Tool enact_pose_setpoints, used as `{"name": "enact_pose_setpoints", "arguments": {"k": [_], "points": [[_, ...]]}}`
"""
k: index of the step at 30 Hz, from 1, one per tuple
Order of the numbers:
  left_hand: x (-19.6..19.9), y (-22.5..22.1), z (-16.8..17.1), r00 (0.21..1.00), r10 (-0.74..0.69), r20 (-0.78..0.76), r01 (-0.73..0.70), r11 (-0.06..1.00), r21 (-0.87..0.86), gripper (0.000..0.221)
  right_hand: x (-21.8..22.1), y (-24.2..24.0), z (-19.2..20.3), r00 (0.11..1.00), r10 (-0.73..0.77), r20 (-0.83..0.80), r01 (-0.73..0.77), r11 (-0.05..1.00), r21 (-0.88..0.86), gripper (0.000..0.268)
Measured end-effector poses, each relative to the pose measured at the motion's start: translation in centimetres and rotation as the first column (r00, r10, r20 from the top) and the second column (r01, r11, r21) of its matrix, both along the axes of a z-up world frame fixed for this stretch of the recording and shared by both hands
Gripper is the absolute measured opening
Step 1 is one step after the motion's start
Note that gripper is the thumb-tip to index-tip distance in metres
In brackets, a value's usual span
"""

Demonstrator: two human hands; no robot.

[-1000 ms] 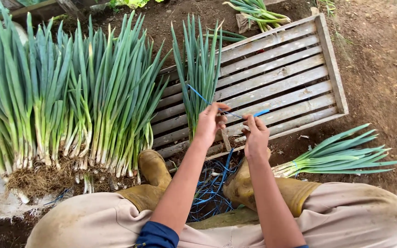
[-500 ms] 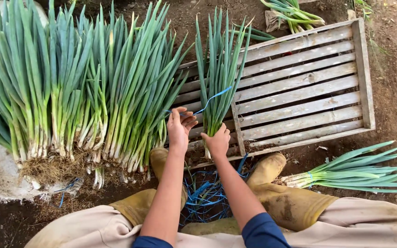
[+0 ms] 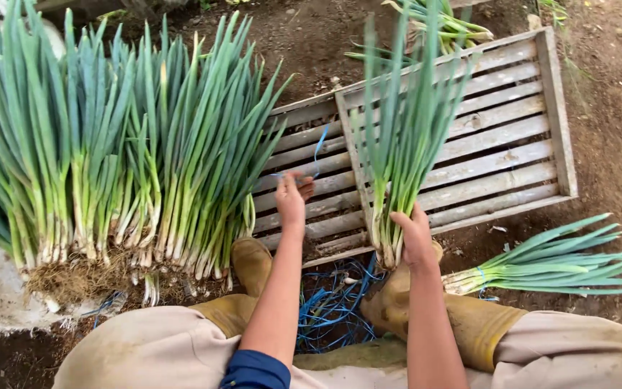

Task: Bundling green onions with blue plastic string in an agricultural setting.

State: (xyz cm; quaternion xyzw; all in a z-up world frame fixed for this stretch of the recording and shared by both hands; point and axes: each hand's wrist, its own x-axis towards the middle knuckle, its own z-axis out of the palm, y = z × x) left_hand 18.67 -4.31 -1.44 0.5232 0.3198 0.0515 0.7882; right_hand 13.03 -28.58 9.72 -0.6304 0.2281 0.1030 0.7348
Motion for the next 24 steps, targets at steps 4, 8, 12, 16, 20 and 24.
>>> {"name": "enact_pose_setpoints", "arguments": {"k": [4,8,12,16,20,24], "points": [[0.2,-6.6,1.3,0.964,-0.262,-0.048,0.256,0.961,-0.1,0.034,0.3,-0.8,1.8,0.982,-0.155,0.112,0.14,0.982,0.13,0.047],[0.1,-10.1,7.0,0.915,-0.404,-0.016,0.385,0.881,-0.275,0.038,0.2,0.4,3.2,0.982,0.083,0.167,-0.078,0.996,-0.038,0.053],[0.0,-11.7,7.6,0.914,-0.396,-0.093,0.326,0.85,-0.414,0.053,0.7,1.2,2.5,0.944,0.317,0.088,-0.295,0.935,-0.2,0.057],[-0.4,-10.9,4.8,0.935,-0.343,-0.09,0.264,0.843,-0.469,0.051,0.9,3.0,3.5,0.954,0.275,0.12,-0.24,0.939,-0.248,0.078],[0.3,-9.6,2.3,0.945,-0.319,-0.068,0.264,0.87,-0.416,0.049,0.9,3.9,0.7,0.988,0.152,0.01,-0.15,0.98,-0.128,0.075],[0.0,-8.0,-0.1,0.959,-0.283,-0.035,0.255,0.907,-0.335,0.047,0.5,5.5,0.0,0.995,0.102,-0.017,-0.102,0.995,0.022,0.094]]}}
